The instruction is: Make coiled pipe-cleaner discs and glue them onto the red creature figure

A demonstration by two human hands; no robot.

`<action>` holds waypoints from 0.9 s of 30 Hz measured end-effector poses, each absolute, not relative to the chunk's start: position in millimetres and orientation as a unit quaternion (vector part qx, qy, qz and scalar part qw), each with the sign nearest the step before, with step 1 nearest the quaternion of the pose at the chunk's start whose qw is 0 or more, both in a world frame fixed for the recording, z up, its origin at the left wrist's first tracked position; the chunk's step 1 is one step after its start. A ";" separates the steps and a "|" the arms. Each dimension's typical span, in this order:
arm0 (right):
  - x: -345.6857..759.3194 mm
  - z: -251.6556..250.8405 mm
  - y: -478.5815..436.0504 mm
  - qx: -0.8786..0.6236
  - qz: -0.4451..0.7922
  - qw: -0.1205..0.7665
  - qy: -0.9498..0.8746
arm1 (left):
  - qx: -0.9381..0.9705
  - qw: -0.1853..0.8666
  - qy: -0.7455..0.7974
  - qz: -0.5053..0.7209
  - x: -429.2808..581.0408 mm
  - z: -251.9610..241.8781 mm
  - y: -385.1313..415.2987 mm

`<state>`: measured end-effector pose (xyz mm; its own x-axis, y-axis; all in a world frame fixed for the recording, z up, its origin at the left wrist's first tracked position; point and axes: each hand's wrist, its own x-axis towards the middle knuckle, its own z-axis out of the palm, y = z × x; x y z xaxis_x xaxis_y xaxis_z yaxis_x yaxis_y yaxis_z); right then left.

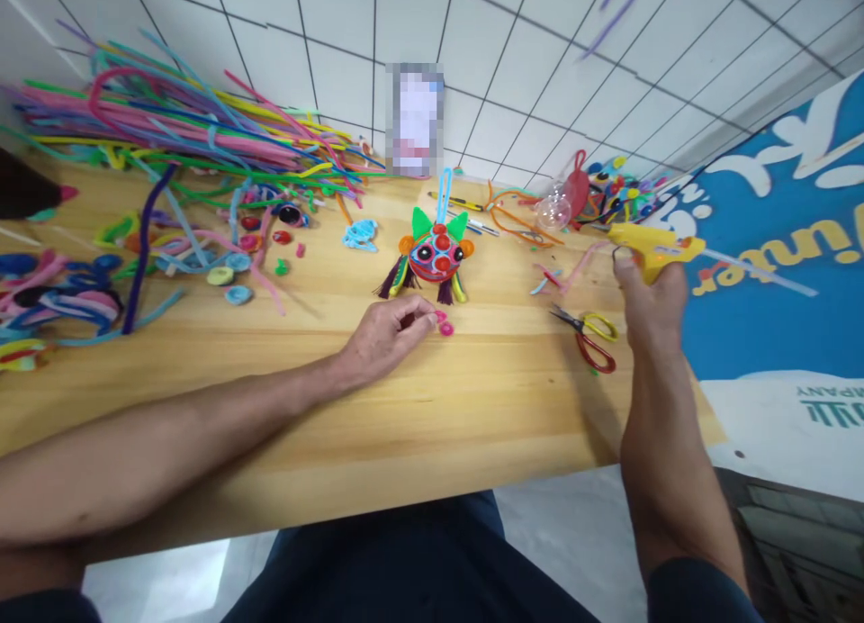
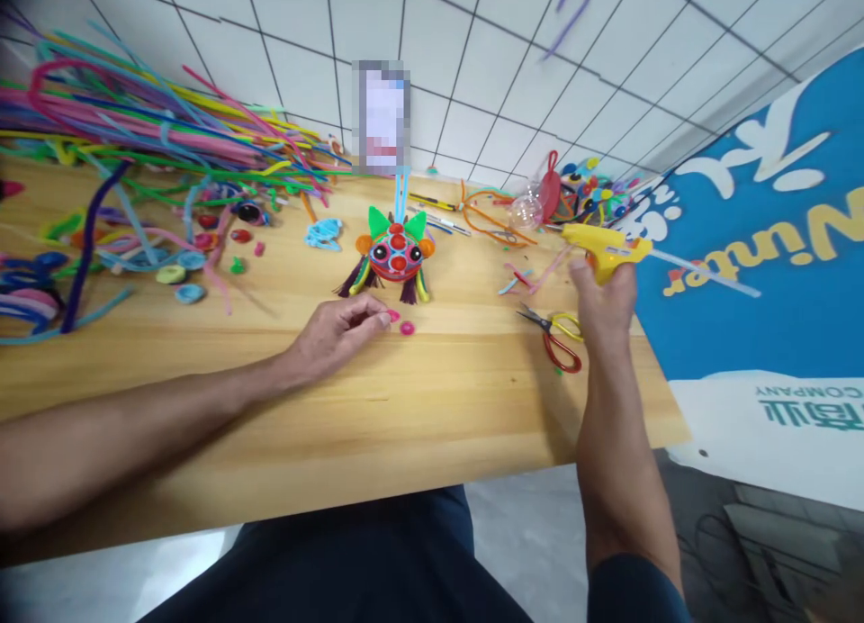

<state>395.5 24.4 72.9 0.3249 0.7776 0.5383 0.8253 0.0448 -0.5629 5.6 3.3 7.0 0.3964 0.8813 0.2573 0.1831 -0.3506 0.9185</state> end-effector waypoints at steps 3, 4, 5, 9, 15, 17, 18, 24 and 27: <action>341.8 71.8 24.2 -0.709 -0.027 0.444 -0.547 | 0.691 0.455 0.386 0.408 6.3 3.9 8.0; 327.0 69.0 24.0 -0.704 -0.018 0.438 -0.558 | 0.686 0.461 0.388 0.409 6.5 3.2 9.0; 314.6 65.2 23.6 -0.694 -0.012 0.430 -0.577 | 0.683 0.464 0.390 0.408 6.7 2.8 9.6; 290.0 47.0 21.6 -0.660 -0.034 0.382 -0.646 | 0.684 0.463 0.399 0.398 6.5 3.9 9.7; 291.2 27.8 17.3 -0.598 -0.061 0.316 -0.734 | 0.695 0.462 0.381 0.398 6.7 6.1 8.9; 292.3 24.0 16.6 -0.584 -0.056 0.301 -0.752 | 0.696 0.461 0.377 0.402 7.3 6.2 8.7; 292.6 22.7 16.4 -0.580 -0.053 0.293 -0.759 | 0.697 0.460 0.375 0.402 7.6 6.2 8.6; 292.7 23.6 14.4 -0.553 -0.023 0.258 -0.792 | 0.712 0.451 0.362 0.398 7.4 4.0 8.4; 292.0 25.7 13.4 -0.537 -0.010 0.258 -0.803 | 0.716 0.447 0.361 0.397 6.8 3.8 8.3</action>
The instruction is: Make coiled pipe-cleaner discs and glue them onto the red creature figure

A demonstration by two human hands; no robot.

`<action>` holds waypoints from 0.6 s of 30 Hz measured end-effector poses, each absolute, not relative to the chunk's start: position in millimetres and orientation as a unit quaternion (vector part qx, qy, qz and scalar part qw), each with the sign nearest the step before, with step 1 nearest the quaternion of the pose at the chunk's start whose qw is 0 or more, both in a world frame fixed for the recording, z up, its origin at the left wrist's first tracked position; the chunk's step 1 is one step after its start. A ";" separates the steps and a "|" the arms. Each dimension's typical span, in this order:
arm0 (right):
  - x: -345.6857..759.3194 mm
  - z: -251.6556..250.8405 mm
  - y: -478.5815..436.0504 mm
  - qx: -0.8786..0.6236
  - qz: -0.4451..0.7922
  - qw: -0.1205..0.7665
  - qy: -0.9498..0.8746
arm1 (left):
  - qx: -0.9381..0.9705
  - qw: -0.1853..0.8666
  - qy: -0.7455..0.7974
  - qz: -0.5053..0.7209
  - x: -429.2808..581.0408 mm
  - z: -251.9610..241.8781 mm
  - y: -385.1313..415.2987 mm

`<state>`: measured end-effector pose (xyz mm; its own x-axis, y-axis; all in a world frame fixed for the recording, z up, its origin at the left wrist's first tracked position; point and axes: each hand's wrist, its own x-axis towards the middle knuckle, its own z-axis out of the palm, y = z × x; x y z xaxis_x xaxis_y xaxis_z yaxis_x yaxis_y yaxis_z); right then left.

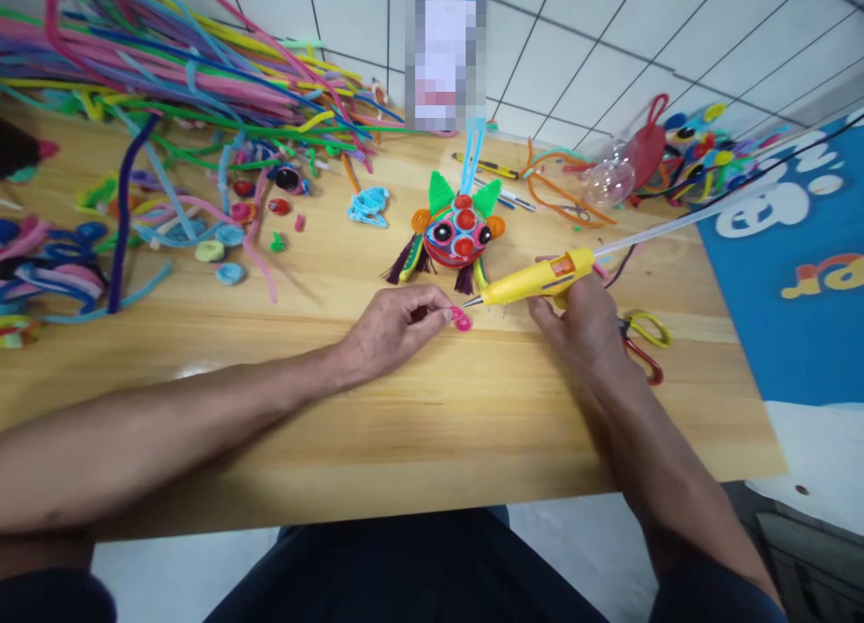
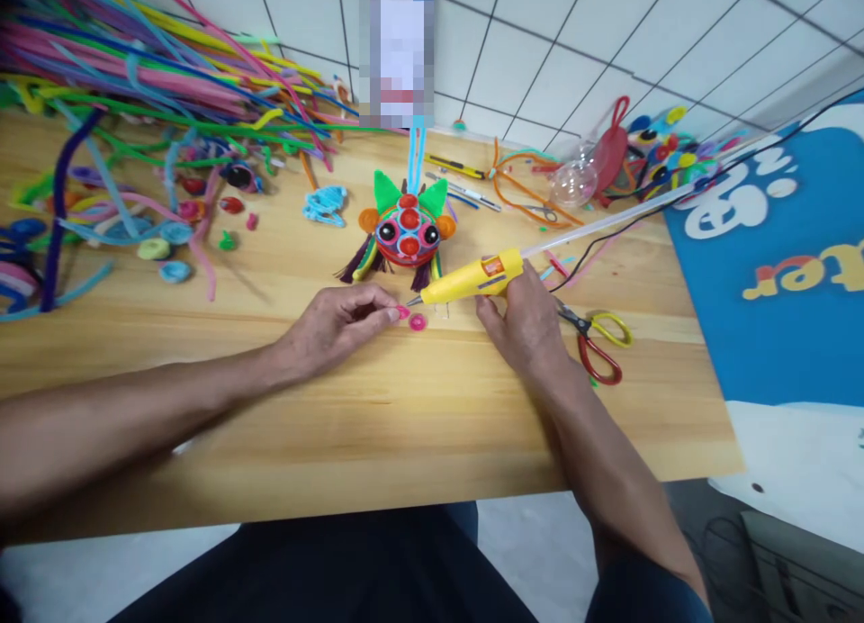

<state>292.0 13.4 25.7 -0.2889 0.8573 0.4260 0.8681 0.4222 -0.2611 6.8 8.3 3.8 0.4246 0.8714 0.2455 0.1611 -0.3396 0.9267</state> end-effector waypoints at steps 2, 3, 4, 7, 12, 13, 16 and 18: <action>291.4 26.3 13.0 -0.525 -0.010 0.262 -0.810 | 0.717 0.447 0.358 0.397 6.7 4.3 8.1; 291.1 26.3 13.0 -0.520 -0.014 0.262 -0.813 | 0.717 0.448 0.356 0.397 6.8 4.5 8.0; 290.7 26.2 12.9 -0.516 -0.019 0.261 -0.816 | 0.716 0.449 0.357 0.398 6.9 4.7 8.0; 289.9 25.7 12.8 -0.511 -0.036 0.255 -0.820 | 0.714 0.451 0.361 0.395 6.9 4.4 8.1; 288.4 26.0 11.8 -0.507 -0.024 0.254 -0.823 | 0.720 0.445 0.356 0.395 6.8 3.4 8.7; 288.0 26.3 11.6 -0.511 -0.019 0.252 -0.822 | 0.722 0.444 0.354 0.396 6.8 3.5 8.8; 287.1 26.5 11.5 -0.526 -0.013 0.243 -0.815 | 0.723 0.441 0.355 0.396 6.9 4.7 8.9; 287.1 26.0 11.7 -0.535 -0.016 0.237 -0.811 | 0.723 0.442 0.357 0.392 6.9 5.5 8.8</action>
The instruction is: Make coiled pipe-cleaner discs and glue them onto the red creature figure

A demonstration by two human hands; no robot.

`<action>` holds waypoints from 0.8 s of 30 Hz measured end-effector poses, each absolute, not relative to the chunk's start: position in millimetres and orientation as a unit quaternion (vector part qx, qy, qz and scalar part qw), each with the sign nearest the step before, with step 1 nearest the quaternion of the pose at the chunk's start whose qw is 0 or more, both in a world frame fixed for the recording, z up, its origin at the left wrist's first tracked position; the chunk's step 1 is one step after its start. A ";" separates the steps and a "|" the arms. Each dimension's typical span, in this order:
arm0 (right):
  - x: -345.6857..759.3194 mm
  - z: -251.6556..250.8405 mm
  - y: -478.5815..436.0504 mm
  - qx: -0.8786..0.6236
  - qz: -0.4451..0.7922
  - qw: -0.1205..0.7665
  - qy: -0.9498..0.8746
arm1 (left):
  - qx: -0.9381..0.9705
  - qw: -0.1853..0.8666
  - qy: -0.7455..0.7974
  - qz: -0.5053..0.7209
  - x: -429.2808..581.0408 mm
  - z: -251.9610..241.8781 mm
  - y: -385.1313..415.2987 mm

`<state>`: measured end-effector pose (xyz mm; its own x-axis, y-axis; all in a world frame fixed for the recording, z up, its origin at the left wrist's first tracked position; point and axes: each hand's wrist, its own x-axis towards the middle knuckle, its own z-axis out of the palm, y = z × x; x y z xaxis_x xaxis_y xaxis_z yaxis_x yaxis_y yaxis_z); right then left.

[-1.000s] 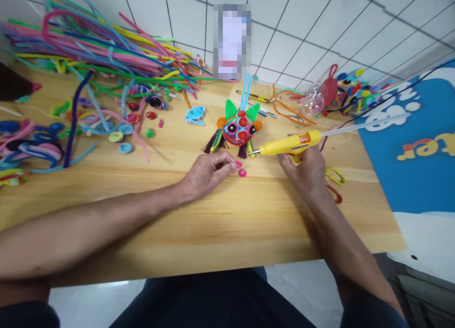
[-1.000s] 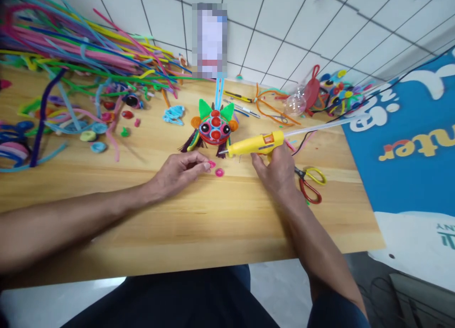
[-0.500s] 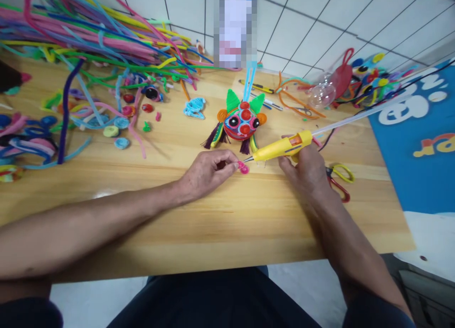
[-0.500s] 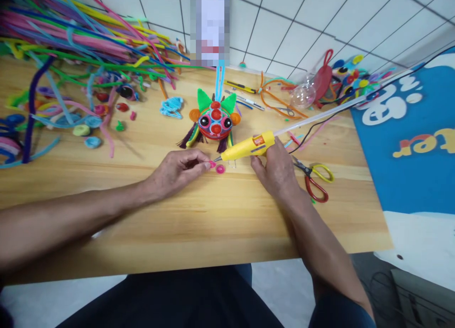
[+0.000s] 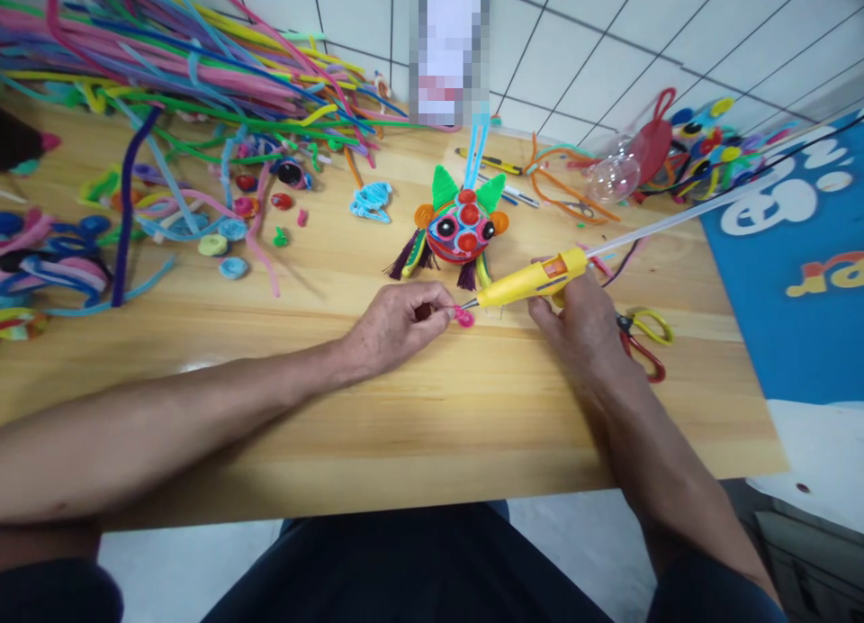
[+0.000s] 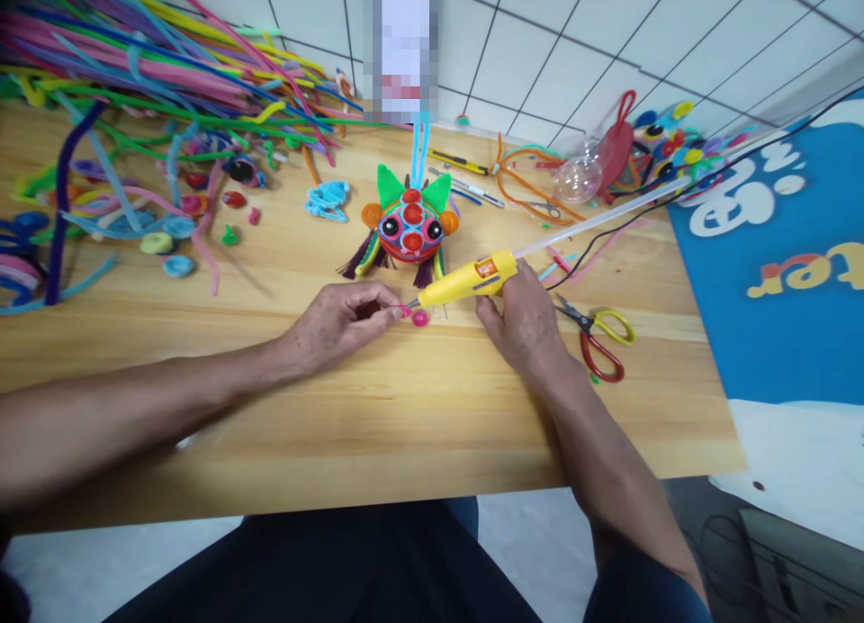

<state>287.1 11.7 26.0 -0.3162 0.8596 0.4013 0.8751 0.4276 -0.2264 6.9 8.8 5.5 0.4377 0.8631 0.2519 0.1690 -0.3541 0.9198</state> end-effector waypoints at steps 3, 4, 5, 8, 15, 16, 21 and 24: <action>288.6 25.2 12.0 -0.538 -0.019 0.235 -0.810 | 0.723 0.444 0.359 0.388 6.8 6.2 8.8; 289.2 25.1 12.0 -0.536 -0.018 0.235 -0.810 | 0.723 0.445 0.359 0.388 6.7 6.3 8.7; 289.7 25.2 11.8 -0.535 -0.017 0.236 -0.811 | 0.722 0.445 0.359 0.389 6.7 6.4 8.6; 290.1 26.1 11.1 -0.532 -0.011 0.242 -0.811 | 0.724 0.443 0.360 0.388 6.6 6.5 8.5; 288.4 23.7 11.1 -0.525 -0.023 0.240 -0.816 | 0.732 0.433 0.359 0.385 6.2 4.8 8.8; 288.8 23.2 11.3 -0.527 -0.023 0.237 -0.816 | 0.733 0.431 0.359 0.385 6.2 4.5 8.9; 291.2 23.7 11.1 -0.531 -0.026 0.239 -0.813 | 0.737 0.427 0.358 0.383 6.1 3.7 9.1; 290.6 24.6 10.7 -0.530 -0.031 0.246 -0.811 | 0.736 0.430 0.356 0.383 6.0 3.9 9.0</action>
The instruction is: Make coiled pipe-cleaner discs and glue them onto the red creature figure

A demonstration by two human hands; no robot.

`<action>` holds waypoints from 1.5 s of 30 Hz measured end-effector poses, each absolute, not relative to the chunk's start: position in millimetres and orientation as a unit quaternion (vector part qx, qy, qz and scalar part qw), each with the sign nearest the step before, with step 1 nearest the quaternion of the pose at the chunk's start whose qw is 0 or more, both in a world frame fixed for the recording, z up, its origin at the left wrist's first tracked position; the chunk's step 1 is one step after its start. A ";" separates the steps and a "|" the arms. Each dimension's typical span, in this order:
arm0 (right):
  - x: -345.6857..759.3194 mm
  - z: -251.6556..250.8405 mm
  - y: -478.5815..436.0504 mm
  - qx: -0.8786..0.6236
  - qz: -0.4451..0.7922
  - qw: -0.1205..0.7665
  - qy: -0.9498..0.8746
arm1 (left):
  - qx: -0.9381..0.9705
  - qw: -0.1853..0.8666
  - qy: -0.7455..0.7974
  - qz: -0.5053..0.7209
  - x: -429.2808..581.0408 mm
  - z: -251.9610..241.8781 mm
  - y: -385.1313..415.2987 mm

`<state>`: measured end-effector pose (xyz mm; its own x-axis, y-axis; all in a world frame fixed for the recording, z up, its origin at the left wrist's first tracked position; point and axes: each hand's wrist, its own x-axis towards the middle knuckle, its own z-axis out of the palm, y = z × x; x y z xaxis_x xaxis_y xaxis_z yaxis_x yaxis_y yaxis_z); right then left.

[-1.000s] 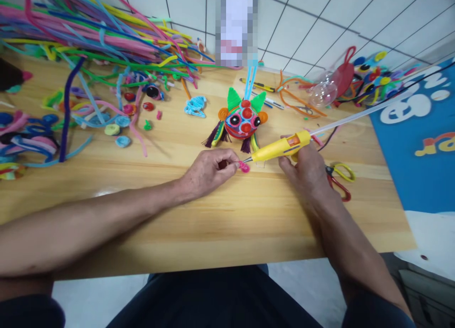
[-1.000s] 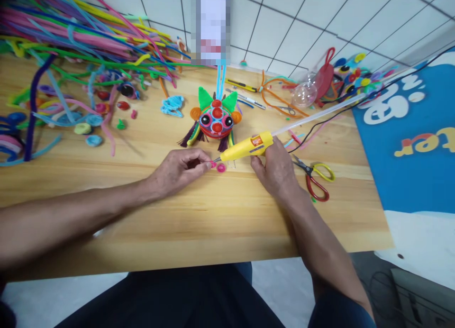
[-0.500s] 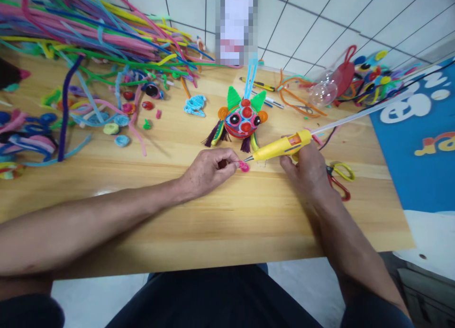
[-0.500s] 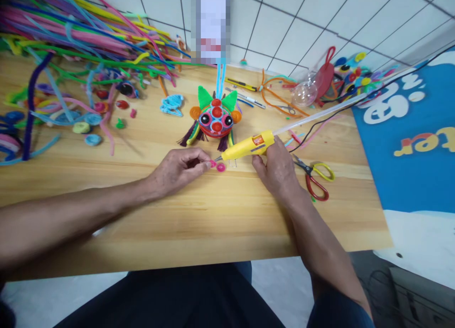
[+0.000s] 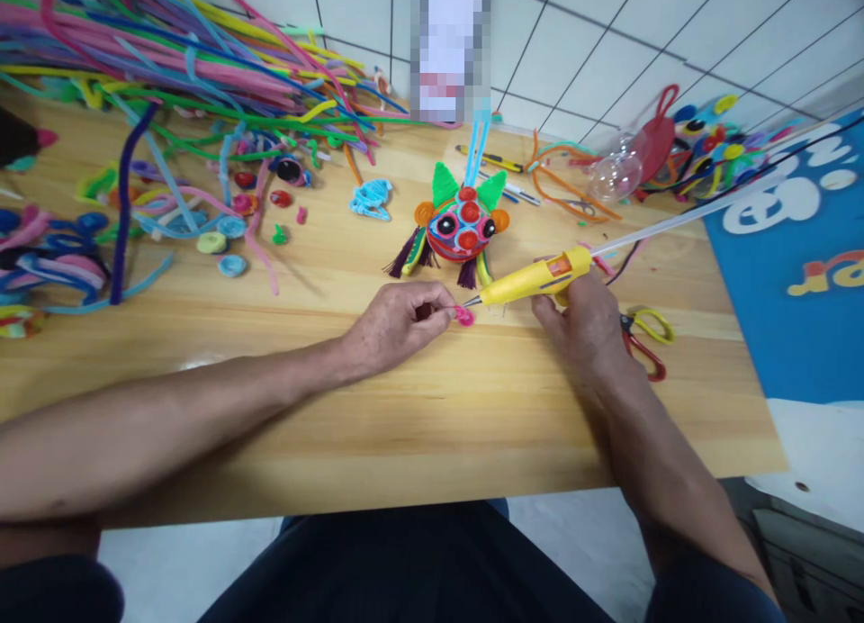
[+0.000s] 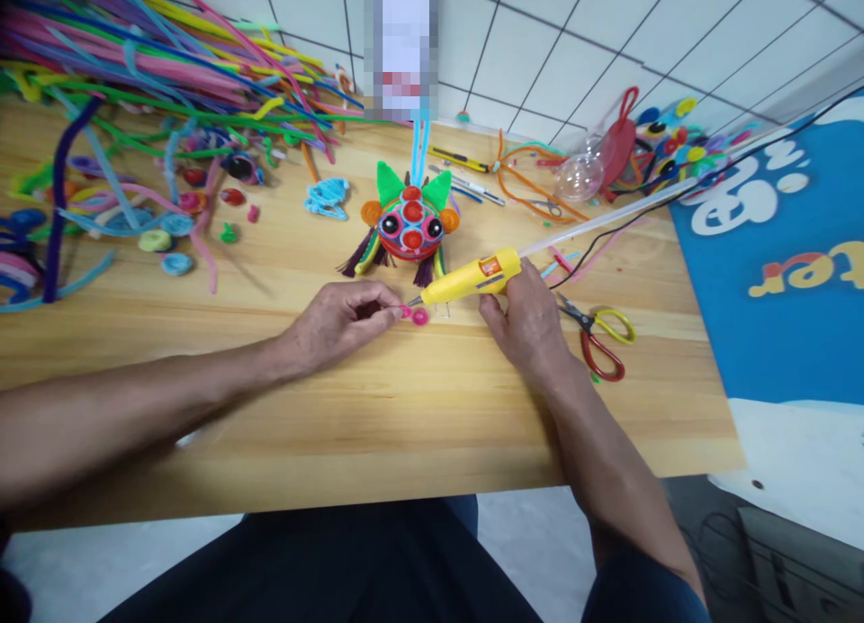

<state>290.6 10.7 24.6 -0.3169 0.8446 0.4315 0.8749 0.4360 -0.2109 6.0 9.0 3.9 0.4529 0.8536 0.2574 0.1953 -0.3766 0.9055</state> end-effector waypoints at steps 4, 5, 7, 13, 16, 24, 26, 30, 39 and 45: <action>289.2 23.6 10.6 -0.538 -0.030 0.240 -0.807 | 0.738 0.426 0.359 0.380 5.9 3.9 8.8; 289.2 23.2 10.7 -0.540 -0.029 0.239 -0.807 | 0.739 0.425 0.360 0.379 6.0 3.9 8.8; 290.0 23.0 10.6 -0.543 -0.026 0.237 -0.805 | 0.738 0.426 0.360 0.380 6.1 3.7 8.8; 292.7 23.7 10.7 -0.534 -0.023 0.239 -0.811 | 0.736 0.428 0.355 0.385 6.4 3.6 8.9; 292.7 23.8 11.1 -0.534 -0.021 0.233 -0.812 | 0.737 0.427 0.356 0.383 6.2 4.4 9.2; 292.4 27.1 9.5 -0.546 -0.024 0.230 -0.805 | 0.735 0.429 0.359 0.382 5.9 4.2 9.5; 291.8 26.8 9.4 -0.539 -0.022 0.236 -0.808 | 0.735 0.431 0.358 0.382 6.0 3.9 9.4; 291.1 25.6 9.3 -0.527 -0.017 0.239 -0.816 | 0.732 0.438 0.354 0.384 6.3 3.5 9.2; 294.1 26.7 8.6 -0.542 -0.021 0.229 -0.808 | 0.733 0.434 0.356 0.384 5.7 3.9 9.4; 295.6 24.7 8.8 -0.531 -0.040 0.232 -0.814 | 0.735 0.429 0.353 0.389 5.9 2.8 9.5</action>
<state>295.6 8.8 24.7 -0.3279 0.8460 0.4205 0.8832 0.4325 -0.1815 5.9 9.5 2.8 0.4483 0.8526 0.2685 0.1852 -0.3824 0.9052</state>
